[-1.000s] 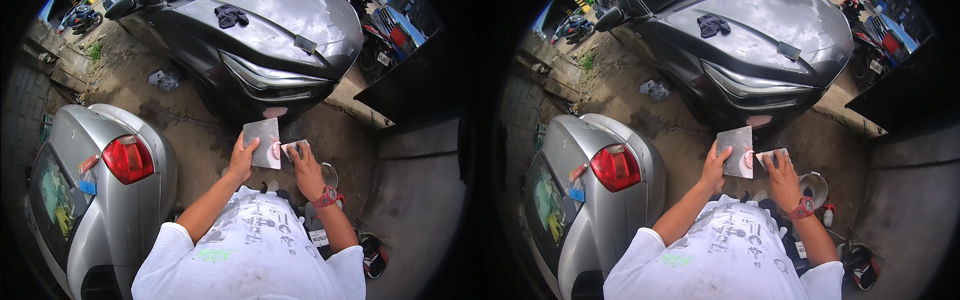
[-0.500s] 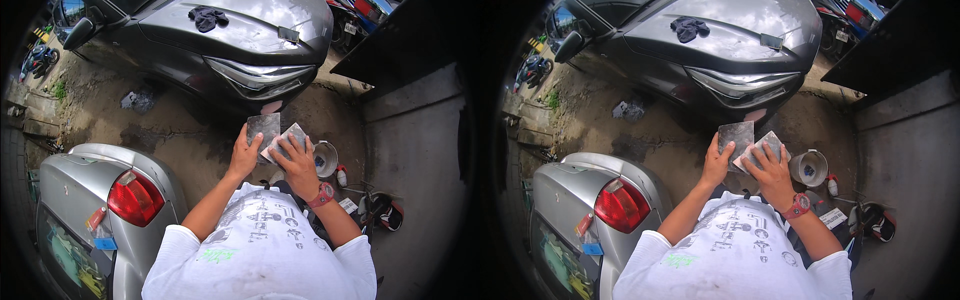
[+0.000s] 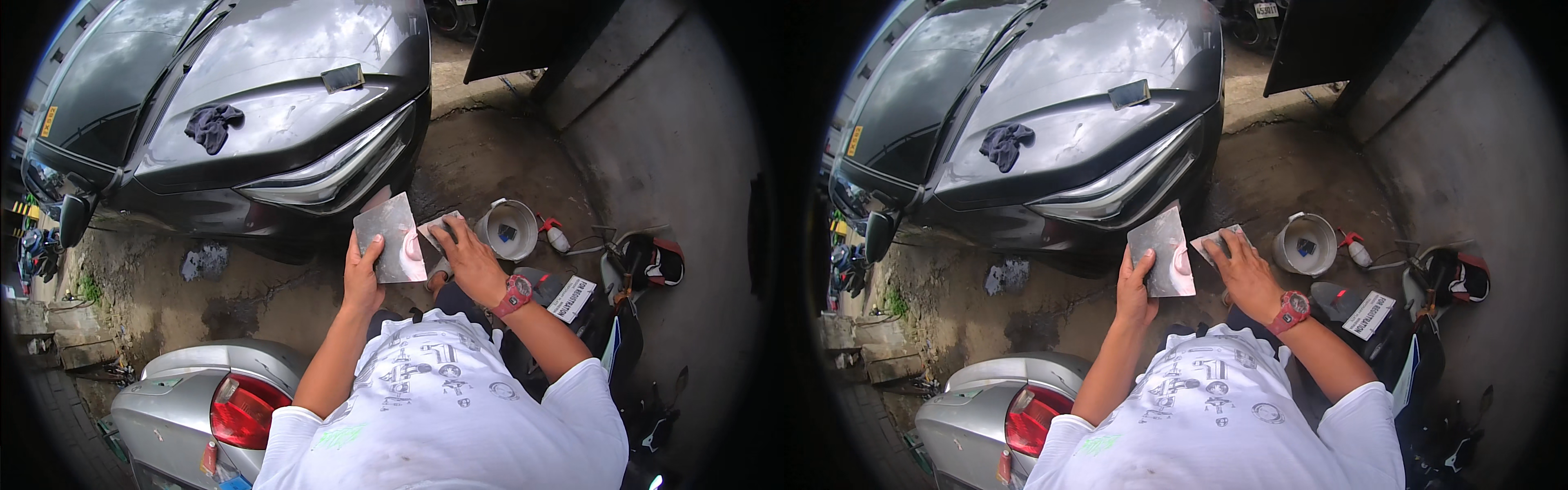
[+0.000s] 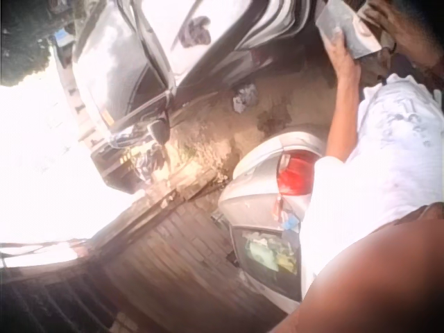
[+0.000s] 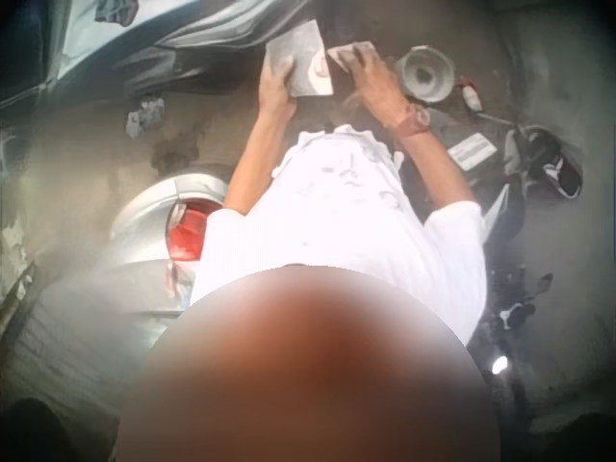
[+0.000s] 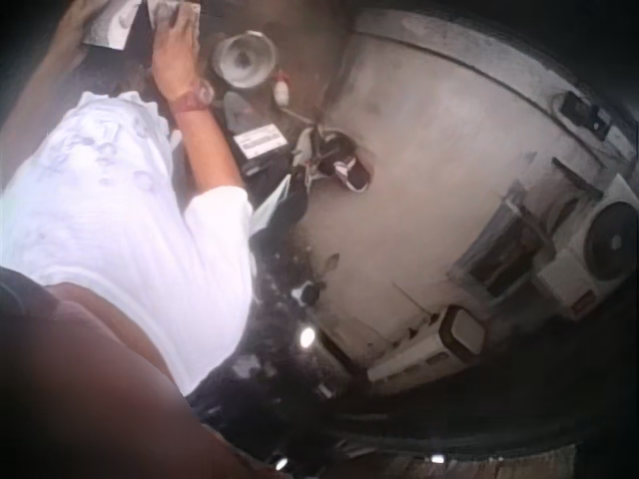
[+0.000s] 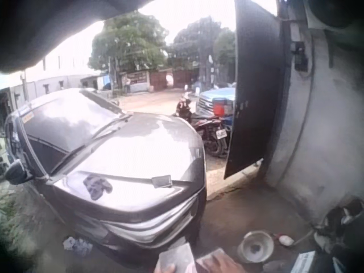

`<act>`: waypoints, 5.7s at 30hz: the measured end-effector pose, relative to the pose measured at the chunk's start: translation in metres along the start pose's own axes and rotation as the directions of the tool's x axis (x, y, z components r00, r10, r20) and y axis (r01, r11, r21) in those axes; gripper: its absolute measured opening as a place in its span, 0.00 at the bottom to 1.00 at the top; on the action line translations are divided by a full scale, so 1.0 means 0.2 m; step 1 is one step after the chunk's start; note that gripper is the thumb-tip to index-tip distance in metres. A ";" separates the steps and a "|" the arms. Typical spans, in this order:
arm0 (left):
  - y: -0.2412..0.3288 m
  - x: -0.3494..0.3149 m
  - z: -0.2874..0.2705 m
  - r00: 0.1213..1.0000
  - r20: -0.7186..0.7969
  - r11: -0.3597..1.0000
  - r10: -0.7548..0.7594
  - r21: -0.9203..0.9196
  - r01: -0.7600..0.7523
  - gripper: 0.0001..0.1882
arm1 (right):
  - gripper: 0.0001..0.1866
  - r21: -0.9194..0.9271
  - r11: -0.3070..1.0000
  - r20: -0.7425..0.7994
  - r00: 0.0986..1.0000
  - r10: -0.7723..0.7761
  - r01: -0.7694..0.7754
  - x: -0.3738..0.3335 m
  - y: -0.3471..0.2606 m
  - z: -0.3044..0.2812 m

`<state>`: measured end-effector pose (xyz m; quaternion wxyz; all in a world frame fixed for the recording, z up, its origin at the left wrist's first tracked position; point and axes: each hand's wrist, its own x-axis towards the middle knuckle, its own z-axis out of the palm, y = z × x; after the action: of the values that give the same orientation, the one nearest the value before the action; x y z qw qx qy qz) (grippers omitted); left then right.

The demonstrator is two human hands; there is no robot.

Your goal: The person sands a damaged area on the front bumper of a black car using sandpaper. They switch between two pieces of sandpaper and work on the lower front section of the bumper.

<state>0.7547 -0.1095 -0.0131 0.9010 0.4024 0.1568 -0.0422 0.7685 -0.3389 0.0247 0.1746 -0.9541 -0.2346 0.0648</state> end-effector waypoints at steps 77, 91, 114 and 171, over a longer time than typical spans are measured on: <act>-0.71 4.30 2.77 0.948 -0.294 0.992 0.124 0.030 -0.120 0.23 | 0.41 0.345 0.791 -0.165 0.862 -0.480 0.506 2.89 3.77 -1.72; -0.99 4.02 3.14 0.785 -0.583 0.946 0.210 -0.083 -0.315 0.24 | 0.31 0.920 0.380 0.270 0.854 -0.445 -0.093 3.21 4.23 -1.72; -1.59 2.79 3.21 0.656 -0.661 0.770 0.364 -0.183 -0.612 0.29 | 0.29 0.678 0.731 0.526 0.643 -0.556 0.078 2.66 3.95 -1.80; -1.86 3.43 4.17 0.243 -0.864 0.725 0.442 0.184 -0.664 0.27 | 0.36 0.935 0.194 0.096 0.313 -0.945 0.298 2.86 4.78 -2.01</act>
<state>1.5377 -0.9415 0.0281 0.6837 0.2913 0.4377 0.5060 1.7623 -0.9830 0.0278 0.4827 -0.4408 -0.6309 0.4179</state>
